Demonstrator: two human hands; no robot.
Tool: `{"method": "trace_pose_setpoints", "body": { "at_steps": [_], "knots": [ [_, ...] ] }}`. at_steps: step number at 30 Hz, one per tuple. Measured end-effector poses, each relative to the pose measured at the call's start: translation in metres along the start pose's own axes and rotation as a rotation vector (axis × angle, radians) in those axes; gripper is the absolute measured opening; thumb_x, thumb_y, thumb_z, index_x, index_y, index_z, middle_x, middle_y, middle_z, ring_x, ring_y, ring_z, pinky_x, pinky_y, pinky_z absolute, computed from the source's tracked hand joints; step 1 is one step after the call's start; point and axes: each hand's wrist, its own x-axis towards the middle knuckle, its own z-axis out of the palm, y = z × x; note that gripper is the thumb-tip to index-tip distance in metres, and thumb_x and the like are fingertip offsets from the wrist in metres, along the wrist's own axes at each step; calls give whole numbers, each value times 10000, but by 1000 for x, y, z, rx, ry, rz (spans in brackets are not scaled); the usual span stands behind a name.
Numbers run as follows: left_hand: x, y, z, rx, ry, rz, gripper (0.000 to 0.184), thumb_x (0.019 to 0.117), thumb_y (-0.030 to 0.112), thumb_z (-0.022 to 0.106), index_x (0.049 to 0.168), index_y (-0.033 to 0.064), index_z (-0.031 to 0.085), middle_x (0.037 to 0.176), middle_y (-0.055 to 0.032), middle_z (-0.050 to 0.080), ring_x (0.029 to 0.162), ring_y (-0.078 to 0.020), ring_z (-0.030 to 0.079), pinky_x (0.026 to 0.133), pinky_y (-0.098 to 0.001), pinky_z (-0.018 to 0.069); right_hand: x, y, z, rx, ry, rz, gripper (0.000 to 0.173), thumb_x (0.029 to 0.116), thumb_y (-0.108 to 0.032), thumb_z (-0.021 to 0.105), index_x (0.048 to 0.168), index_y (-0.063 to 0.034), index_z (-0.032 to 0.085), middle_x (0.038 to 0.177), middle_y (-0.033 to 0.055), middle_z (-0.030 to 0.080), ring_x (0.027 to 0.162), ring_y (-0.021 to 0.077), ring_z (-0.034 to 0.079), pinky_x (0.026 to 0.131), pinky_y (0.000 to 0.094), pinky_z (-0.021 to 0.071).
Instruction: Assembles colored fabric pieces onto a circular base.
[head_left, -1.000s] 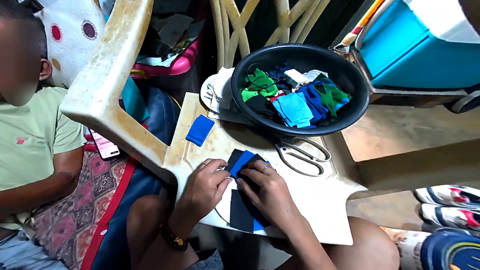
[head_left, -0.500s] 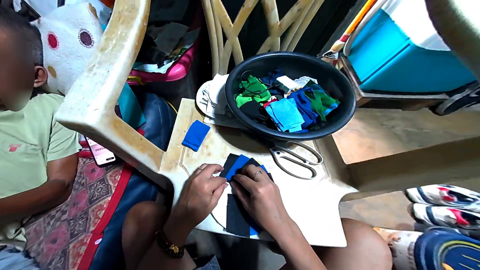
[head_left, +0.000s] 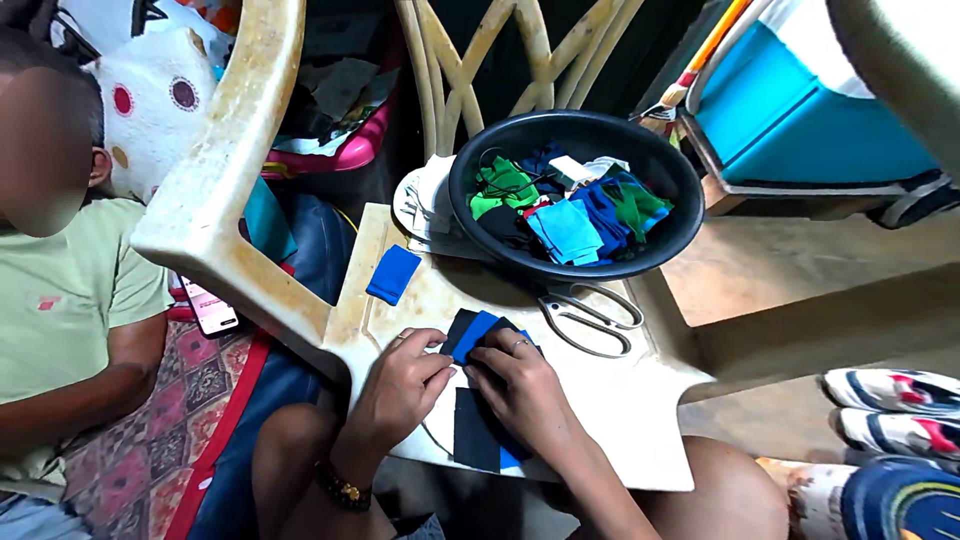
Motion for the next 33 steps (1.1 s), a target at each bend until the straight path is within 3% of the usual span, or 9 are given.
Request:
{"method": "trace_pose_setpoints", "body": {
  "at_steps": [9, 12, 16, 19, 22, 25, 29, 33],
  "knots": [
    [0, 1, -2, -2, -15, -15, 154, 914, 120, 678, 915, 33, 805, 1108, -173, 728, 1042, -274, 693, 932, -345, 551, 0, -1, 0, 23, -12, 16, 123, 865, -81, 680, 898, 7, 760, 930, 179, 690, 872, 326, 691, 758, 401, 581],
    [1, 0, -4, -62, 8, -48, 145, 899, 117, 706, 950, 12, 792, 1107, -177, 720, 1020, -234, 701, 911, -312, 564, -1, 0, 0, 29, -5, 4, 129, 865, -87, 675, 894, 9, 757, 925, 178, 686, 869, 326, 688, 763, 400, 583],
    [14, 1, -22, -42, 226, -245, 130, 874, 42, 726, 944, -64, 755, 1075, -219, 716, 922, -230, 722, 823, -319, 599, 1, -1, -3, 73, 4, -3, 155, 853, -94, 671, 912, 18, 761, 939, 185, 701, 869, 331, 702, 774, 410, 591],
    [30, -6, -42, 41, 312, -407, 135, 869, -1, 726, 988, -59, 753, 1109, -217, 711, 952, -251, 713, 856, -358, 587, 2, -2, -10, 127, 20, 25, 175, 878, -98, 642, 935, 11, 767, 934, 173, 703, 795, 254, 689, 725, 336, 580],
    [45, -17, -53, 73, 120, -447, 166, 908, -17, 699, 1061, -54, 748, 1229, -206, 688, 1128, -286, 681, 983, -411, 547, 2, -2, -17, 185, 71, 49, 192, 893, -119, 622, 927, -1, 770, 913, 146, 695, 773, 156, 657, 710, 240, 541],
    [58, -32, -54, 126, -83, -318, 155, 949, -7, 652, 1050, -64, 755, 1241, -215, 690, 1212, -338, 642, 1055, -465, 493, 2, 2, -23, 224, 128, 55, 211, 914, -148, 607, 912, -11, 767, 900, 118, 693, 765, 65, 622, 703, 154, 497],
    [69, -38, -55, 171, -230, -301, 154, 950, 30, 669, 1021, -82, 748, 1200, -226, 697, 1193, -353, 640, 1063, -473, 477, 2, 8, -28, 243, 162, 58, 224, 921, -159, 599, 909, -8, 764, 887, 99, 684, 728, 6, 583, 667, 110, 463],
    [73, -39, -54, 171, -214, -356, 139, 948, 40, 672, 970, -78, 743, 1167, -216, 697, 1099, -311, 672, 998, -443, 519, 1, 11, -29, 273, 146, 74, 220, 917, -157, 603, 909, -7, 763, 887, 92, 687, 725, -11, 585, 663, 103, 466]
  ]
}}
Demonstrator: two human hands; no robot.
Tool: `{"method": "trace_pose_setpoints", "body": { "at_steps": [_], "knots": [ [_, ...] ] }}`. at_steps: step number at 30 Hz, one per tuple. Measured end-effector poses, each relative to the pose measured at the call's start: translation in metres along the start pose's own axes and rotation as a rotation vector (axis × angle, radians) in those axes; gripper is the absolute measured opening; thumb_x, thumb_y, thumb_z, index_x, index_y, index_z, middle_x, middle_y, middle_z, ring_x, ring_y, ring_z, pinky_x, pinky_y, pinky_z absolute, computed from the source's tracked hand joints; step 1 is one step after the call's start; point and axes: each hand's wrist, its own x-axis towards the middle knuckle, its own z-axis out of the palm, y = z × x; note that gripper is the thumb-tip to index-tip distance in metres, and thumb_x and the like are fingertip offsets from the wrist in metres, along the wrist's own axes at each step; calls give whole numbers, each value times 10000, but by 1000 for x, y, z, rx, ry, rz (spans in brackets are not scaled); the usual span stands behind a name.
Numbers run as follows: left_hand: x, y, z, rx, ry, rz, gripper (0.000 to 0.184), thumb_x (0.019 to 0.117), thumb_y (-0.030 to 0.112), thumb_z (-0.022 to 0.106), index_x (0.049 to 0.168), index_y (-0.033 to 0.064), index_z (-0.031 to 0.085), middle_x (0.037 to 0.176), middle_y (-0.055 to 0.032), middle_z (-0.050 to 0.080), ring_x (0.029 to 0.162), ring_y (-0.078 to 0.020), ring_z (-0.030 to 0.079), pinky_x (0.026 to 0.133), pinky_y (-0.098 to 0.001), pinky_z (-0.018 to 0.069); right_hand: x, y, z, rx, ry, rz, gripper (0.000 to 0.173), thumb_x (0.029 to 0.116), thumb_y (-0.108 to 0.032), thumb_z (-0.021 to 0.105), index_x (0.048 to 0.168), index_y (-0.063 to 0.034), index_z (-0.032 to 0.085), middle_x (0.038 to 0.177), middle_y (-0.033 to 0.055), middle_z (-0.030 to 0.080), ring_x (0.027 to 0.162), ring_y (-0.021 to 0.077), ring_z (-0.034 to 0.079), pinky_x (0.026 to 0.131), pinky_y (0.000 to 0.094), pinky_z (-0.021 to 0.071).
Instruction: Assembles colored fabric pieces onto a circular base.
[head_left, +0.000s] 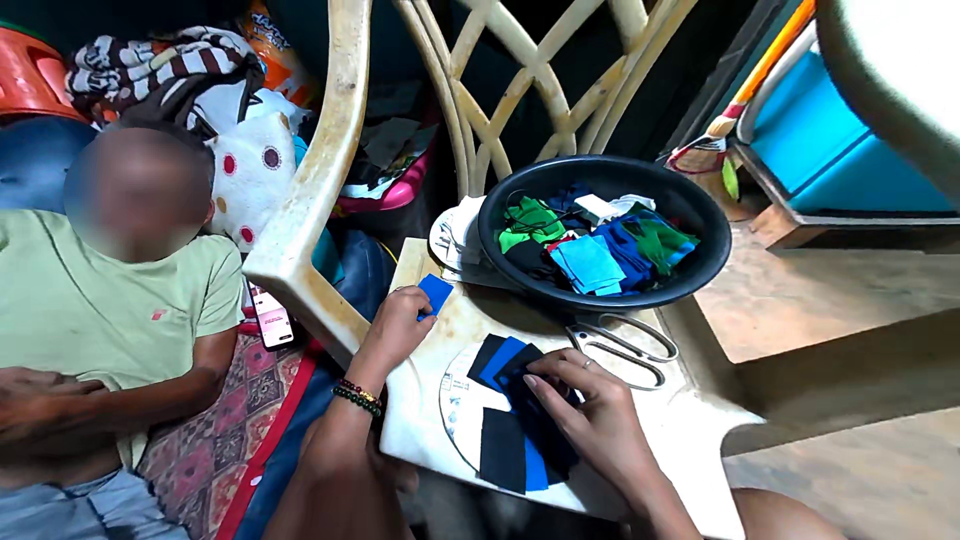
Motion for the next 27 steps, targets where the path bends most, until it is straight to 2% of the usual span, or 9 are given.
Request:
{"method": "trace_pose_setpoints", "body": {
  "at_steps": [5, 8, 12, 13, 16, 18, 20, 23, 27],
  "knots": [
    [0, -2, -3, -153, 35, -92, 133, 956, 10, 643, 921, -64, 747, 1178, -201, 692, 1065, -248, 673, 961, -385, 530, 1, -3, 2, 47, -53, 3, 215, 916, -154, 607, 913, -4, 761, 910, 81, 693, 743, -30, 597, 681, 92, 480],
    [0, -6, -5, -263, 38, -151, 141, 974, 23, 634, 934, -56, 744, 1198, -181, 683, 1072, -213, 662, 959, -363, 527, 6, -6, 6, 27, -97, -24, 213, 918, -140, 600, 912, -6, 765, 904, 86, 697, 758, -3, 612, 700, 110, 495],
    [1, -11, -6, -331, 41, -158, 132, 969, 23, 642, 934, -57, 740, 1201, -179, 681, 1082, -201, 661, 959, -347, 527, 31, -24, 13, -51, -231, -58, 176, 899, -48, 610, 939, 26, 765, 933, 172, 714, 802, 202, 691, 754, 304, 570],
    [1, -12, -6, -340, 43, -160, 125, 964, 18, 645, 931, -59, 738, 1203, -180, 680, 1078, -200, 663, 954, -345, 532, 42, -29, 16, -34, -286, -29, 165, 910, -27, 613, 952, 38, 759, 945, 185, 711, 817, 224, 694, 768, 334, 575],
    [1, -11, -6, -370, 82, -183, 93, 940, -3, 659, 905, -56, 727, 1173, -179, 690, 1072, -208, 664, 936, -352, 539, 79, -40, 31, 112, -458, 292, 162, 981, -42, 606, 1043, 44, 729, 993, 119, 696, 851, 111, 659, 804, 270, 550],
    [0, -10, -7, -397, 108, -208, 81, 931, -3, 670, 899, -53, 724, 1156, -178, 696, 1080, -207, 662, 939, -357, 535, 102, -42, 48, 262, -487, 580, 121, 998, -31, 610, 1023, 47, 700, 877, 52, 668, 722, 47, 620, 709, 221, 537],
    [0, -10, -8, -427, 114, -228, 75, 927, 0, 676, 905, -55, 723, 1162, -175, 693, 1084, -197, 658, 938, -344, 534, 115, -38, 66, 383, -444, 776, 122, 1012, -9, 585, 954, 51, 675, 735, 25, 632, 593, 45, 591, 598, 199, 522],
    [-1, -9, -9, -455, 111, -245, 68, 922, -8, 676, 910, -59, 719, 1167, -176, 686, 1063, -187, 657, 919, -327, 539, 122, -29, 85, 442, -338, 909, 158, 1031, -12, 549, 926, 66, 639, 647, 29, 598, 506, 61, 571, 520, 194, 505],
    [-1, -8, -11, -458, 90, -250, 69, 925, -13, 667, 909, -58, 717, 1170, -177, 682, 1056, -179, 655, 918, -319, 535, 127, -26, 95, 485, -278, 1001, 250, 1080, -142, 513, 959, 57, 604, 618, 43, 600, 464, 75, 569, 466, 194, 485]
  ]
}}
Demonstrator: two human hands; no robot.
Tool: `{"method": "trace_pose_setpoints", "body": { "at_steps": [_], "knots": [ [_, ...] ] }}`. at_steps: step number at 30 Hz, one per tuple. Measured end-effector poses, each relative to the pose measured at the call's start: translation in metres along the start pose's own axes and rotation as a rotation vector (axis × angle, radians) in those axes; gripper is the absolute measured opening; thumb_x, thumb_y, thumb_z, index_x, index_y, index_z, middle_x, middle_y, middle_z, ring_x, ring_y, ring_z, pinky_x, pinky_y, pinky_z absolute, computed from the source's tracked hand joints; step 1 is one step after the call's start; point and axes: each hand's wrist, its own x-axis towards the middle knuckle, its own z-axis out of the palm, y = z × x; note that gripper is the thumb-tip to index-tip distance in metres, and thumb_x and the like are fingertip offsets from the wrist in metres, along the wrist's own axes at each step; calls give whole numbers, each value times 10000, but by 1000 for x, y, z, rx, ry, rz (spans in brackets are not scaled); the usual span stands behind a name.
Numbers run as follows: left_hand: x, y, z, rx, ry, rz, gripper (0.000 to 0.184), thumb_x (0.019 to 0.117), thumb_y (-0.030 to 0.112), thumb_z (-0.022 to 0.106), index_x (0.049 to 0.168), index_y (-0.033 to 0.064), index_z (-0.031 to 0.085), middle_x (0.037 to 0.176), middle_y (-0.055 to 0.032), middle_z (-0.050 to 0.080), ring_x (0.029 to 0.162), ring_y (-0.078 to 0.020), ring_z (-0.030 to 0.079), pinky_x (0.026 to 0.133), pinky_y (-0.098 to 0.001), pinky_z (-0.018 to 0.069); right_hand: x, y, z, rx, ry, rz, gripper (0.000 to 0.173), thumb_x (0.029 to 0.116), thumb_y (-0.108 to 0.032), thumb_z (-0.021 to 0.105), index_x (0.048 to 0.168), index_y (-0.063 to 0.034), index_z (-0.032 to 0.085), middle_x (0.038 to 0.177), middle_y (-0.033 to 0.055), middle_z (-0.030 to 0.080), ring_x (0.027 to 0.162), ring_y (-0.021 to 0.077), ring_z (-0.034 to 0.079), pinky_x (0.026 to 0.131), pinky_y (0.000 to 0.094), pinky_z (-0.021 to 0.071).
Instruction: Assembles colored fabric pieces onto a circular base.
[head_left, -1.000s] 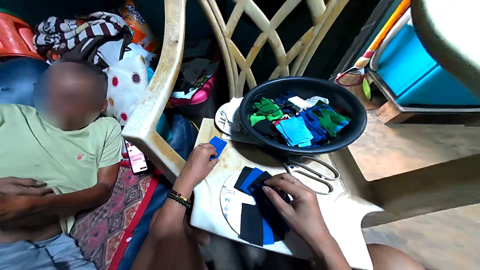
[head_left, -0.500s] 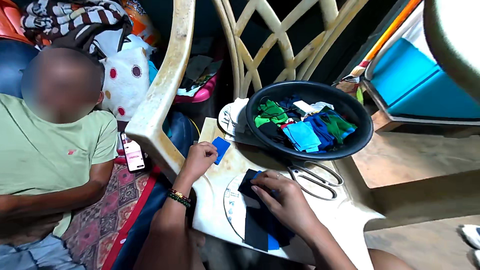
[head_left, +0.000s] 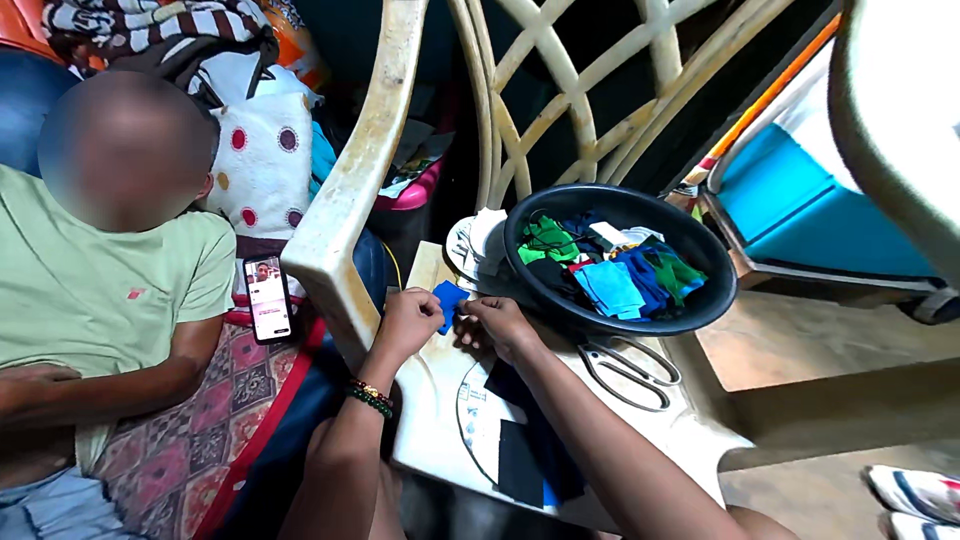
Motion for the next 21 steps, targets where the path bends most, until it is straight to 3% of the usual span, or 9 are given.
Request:
{"method": "trace_pose_setpoints", "body": {
  "at_steps": [2, 8, 14, 21],
  "knots": [
    [1, 0, 0, 15, -9, 4, 68, 920, -12, 671, 903, -58, 719, 1171, -177, 683, 1064, -182, 653, 925, -322, 534, 4, -1, 1, 15, -13, 30, 274, 1086, -163, 503, 936, 46, 601, 596, 40, 607, 444, 66, 563, 437, 184, 465],
    [2, 3, -2, 29, -45, -5, 47, 891, -18, 700, 875, -59, 715, 1161, -181, 681, 1066, -197, 645, 927, -333, 523, 12, -1, 1, 43, -61, -8, 192, 1053, -20, 504, 885, 32, 582, 593, 27, 608, 439, 47, 540, 429, 167, 444],
    [10, 2, 3, -6, -41, -5, 124, 966, 47, 678, 1045, -29, 735, 1108, -167, 689, 963, -193, 671, 898, -336, 548, 11, 0, -1, 40, -88, -30, 181, 1056, -19, 498, 929, 42, 612, 619, 18, 611, 455, 39, 524, 453, 170, 445],
    [15, 4, 6, 36, -15, -42, 124, 971, 104, 700, 990, -8, 751, 1011, -134, 721, 909, -195, 676, 882, -382, 540, 13, 2, -3, 42, -101, -34, 172, 1056, -25, 505, 939, 39, 614, 617, 11, 616, 451, 31, 517, 443, 162, 428]
  ]
}}
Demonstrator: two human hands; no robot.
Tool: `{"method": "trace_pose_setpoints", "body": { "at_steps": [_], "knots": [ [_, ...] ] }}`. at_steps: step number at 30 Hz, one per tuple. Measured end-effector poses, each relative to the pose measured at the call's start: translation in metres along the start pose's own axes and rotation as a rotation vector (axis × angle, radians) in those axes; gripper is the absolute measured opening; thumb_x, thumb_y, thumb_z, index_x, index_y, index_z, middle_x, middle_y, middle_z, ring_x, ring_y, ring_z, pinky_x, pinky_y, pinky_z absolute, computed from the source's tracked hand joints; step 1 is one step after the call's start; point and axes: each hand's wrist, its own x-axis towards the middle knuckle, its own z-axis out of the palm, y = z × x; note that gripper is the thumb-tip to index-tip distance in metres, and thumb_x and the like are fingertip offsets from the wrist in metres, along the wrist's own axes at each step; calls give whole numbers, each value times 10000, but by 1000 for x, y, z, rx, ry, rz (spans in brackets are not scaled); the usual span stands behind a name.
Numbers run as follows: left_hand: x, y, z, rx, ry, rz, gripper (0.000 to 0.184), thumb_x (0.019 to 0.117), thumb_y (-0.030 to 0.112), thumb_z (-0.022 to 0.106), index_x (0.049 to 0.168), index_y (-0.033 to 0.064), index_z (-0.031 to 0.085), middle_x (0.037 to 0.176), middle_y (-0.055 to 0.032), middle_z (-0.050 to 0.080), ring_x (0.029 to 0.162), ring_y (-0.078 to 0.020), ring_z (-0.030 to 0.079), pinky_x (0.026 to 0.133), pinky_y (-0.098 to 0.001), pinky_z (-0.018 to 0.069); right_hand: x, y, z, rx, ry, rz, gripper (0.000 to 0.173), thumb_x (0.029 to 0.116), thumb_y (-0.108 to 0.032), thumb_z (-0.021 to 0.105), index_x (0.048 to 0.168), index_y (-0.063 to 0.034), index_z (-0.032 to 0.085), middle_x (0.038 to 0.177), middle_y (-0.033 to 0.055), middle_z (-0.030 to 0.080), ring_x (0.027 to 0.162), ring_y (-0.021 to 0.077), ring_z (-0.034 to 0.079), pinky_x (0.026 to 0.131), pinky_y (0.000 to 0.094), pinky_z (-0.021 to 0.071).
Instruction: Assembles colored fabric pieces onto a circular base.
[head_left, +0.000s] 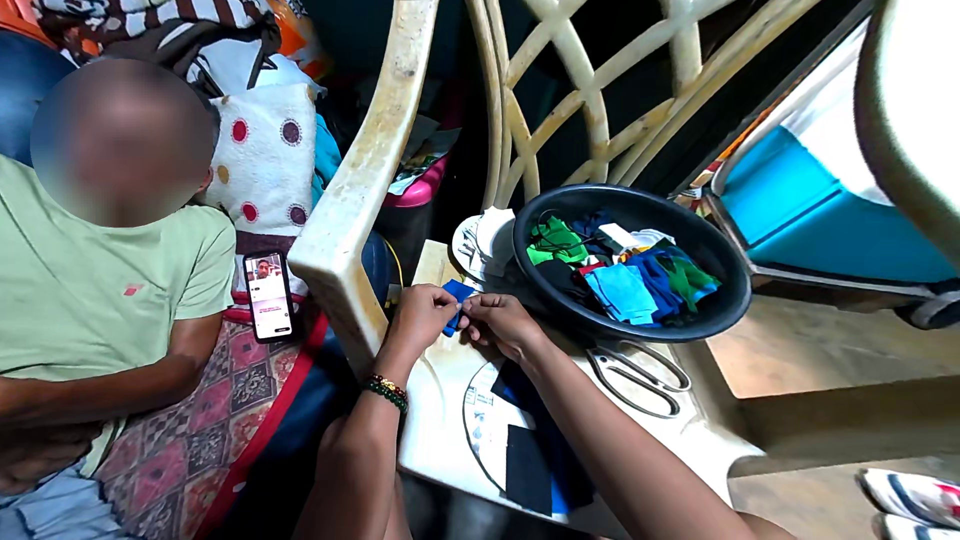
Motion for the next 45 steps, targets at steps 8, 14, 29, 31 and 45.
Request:
{"method": "trace_pose_setpoints", "body": {
  "at_steps": [8, 14, 29, 31, 45],
  "knots": [
    [4, 1, 3, 45, -4, -58, 108, 962, 91, 692, 996, 5, 748, 953, -135, 721, 871, -216, 675, 856, -420, 540, 2, 3, -2, -3, -16, -7, 184, 1061, -34, 499, 929, 38, 605, 622, 16, 612, 449, 33, 506, 445, 163, 423],
    [3, 2, 2, 37, -10, -55, 103, 944, 99, 721, 985, 9, 751, 940, -120, 721, 846, -191, 671, 833, -398, 545, 1, 3, -2, -4, -24, -7, 181, 1061, -23, 492, 937, 43, 606, 623, 22, 615, 448, 34, 510, 446, 163, 428],
    [5, 0, 3, 52, 12, -31, 79, 942, 85, 716, 943, 16, 754, 927, -111, 711, 834, -189, 651, 814, -399, 533, 3, 4, -1, -17, -37, -34, 184, 1065, -34, 493, 940, 44, 603, 621, 23, 609, 446, 35, 510, 447, 161, 428],
    [5, -2, 4, 46, 13, -26, 83, 946, 78, 707, 946, 9, 753, 930, -120, 713, 845, -199, 657, 822, -409, 533, 3, 5, -1, -25, -36, -42, 189, 1066, -38, 491, 939, 43, 606, 622, 23, 610, 445, 34, 507, 445, 161, 426],
    [7, -4, 4, 38, 8, -15, 104, 969, 79, 679, 958, 2, 749, 915, -126, 713, 841, -194, 658, 824, -406, 531, 2, 5, 0, -40, -26, -45, 194, 1074, -53, 482, 946, 37, 596, 616, 27, 607, 445, 41, 513, 445, 167, 427]
  ]
}}
